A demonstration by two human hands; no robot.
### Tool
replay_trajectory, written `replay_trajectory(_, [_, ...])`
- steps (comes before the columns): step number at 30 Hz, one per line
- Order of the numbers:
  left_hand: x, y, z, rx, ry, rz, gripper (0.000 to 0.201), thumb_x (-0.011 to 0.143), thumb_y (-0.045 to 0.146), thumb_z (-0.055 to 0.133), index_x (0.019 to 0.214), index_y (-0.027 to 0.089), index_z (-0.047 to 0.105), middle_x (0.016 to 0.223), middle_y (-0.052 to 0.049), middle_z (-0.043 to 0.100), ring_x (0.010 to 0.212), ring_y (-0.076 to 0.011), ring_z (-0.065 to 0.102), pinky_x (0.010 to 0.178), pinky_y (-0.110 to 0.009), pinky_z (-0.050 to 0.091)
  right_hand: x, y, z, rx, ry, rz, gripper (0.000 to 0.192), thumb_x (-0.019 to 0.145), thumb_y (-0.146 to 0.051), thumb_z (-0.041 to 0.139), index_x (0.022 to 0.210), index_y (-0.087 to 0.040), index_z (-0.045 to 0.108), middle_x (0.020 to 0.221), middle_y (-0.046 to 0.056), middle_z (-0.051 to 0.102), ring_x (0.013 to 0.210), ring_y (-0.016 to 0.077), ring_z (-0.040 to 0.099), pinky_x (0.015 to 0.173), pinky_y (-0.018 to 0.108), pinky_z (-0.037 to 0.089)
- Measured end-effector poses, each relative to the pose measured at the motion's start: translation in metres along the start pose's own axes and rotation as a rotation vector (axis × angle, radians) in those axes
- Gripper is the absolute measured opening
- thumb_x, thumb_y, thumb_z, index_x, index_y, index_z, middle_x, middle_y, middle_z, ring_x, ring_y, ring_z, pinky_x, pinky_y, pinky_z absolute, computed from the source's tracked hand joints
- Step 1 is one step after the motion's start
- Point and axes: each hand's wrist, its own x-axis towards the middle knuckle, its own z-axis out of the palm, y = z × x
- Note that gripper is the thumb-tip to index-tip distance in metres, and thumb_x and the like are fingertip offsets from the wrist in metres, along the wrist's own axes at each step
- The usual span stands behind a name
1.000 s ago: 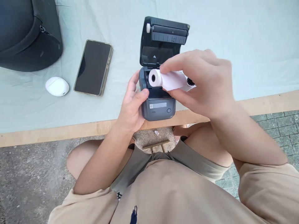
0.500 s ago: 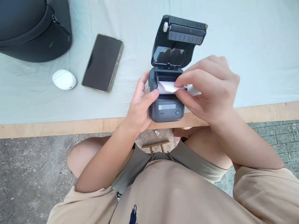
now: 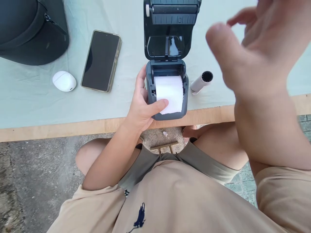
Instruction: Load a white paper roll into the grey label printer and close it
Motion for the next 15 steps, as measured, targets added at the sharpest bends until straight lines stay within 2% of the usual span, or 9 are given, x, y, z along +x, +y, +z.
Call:
replay_trajectory(2, [0.002,-0.004,-0.002,0.047,-0.038,0.047,0.092,0.065,0.023,0.079,0.139,0.028,0.025,0.124,-0.007,0.058,0.115,-0.0262,0.061,0.084,-0.034,0.058,0.013,0.004,0.004,0.178,-0.026,0.118,0.047,0.086,-0.043,0.055,0.123,-0.014,0.056,0.126,0.003,0.054,0.116,0.0155,0.057,0.085,0.022,0.049])
replay_trajectory(4, [0.004,-0.007,-0.005,0.095,-0.076,0.084,0.107,0.063,0.023,0.08,0.145,0.03,0.01,0.128,-0.009,0.057,0.115,-0.0257,0.061,0.086,-0.035,0.057,0.02,0.004,0.011,0.329,-0.067,0.226,0.041,0.085,-0.039,0.054,0.118,-0.017,0.058,0.104,-0.003,0.06,0.108,0.0117,0.06,0.082,0.02,0.048])
replay_trajectory(6, [0.006,-0.01,-0.007,0.134,-0.132,0.101,0.12,0.061,0.024,0.08,0.147,0.033,-0.003,0.133,-0.01,0.054,0.115,-0.0261,0.061,0.086,-0.036,0.057,0.019,0.002,0.016,0.344,-0.053,0.169,0.032,0.087,-0.034,0.052,0.112,-0.015,0.061,0.096,-0.001,0.06,0.095,0.0081,0.06,0.078,0.019,0.049])
replay_trajectory(8, [0.007,-0.014,-0.009,0.15,-0.183,0.137,0.13,0.058,0.024,0.082,0.147,0.034,-0.012,0.139,-0.011,0.05,0.118,-0.0274,0.059,0.089,-0.038,0.056,0.014,0.0,0.017,0.286,-0.063,0.066,0.022,0.087,-0.026,0.051,0.102,-0.016,0.063,0.096,0.002,0.06,0.087,0.007,0.056,0.07,0.019,0.048])
replay_trajectory(11, [0.011,-0.021,-0.013,0.14,-0.231,0.202,0.141,0.054,0.024,0.083,0.146,0.033,-0.023,0.143,-0.014,0.046,0.127,-0.0313,0.053,0.094,-0.043,0.054,0.006,-0.002,0.009,0.255,-0.197,0.027,0.016,0.081,-0.017,0.054,0.095,-0.019,0.062,0.097,0.001,0.059,0.089,0.0095,0.056,0.064,0.022,0.043])
replay_trajectory(15, [0.013,-0.023,-0.014,0.106,-0.262,0.208,0.151,0.049,0.029,0.087,0.143,0.033,-0.031,0.147,-0.016,0.04,0.131,-0.0373,0.049,0.094,-0.05,0.053,-0.001,0.001,0.003,0.219,-0.347,-0.158,0.019,0.076,-0.019,0.062,0.095,-0.02,0.059,0.099,0.002,0.059,0.101,0.0142,0.054,0.08,0.029,0.046])
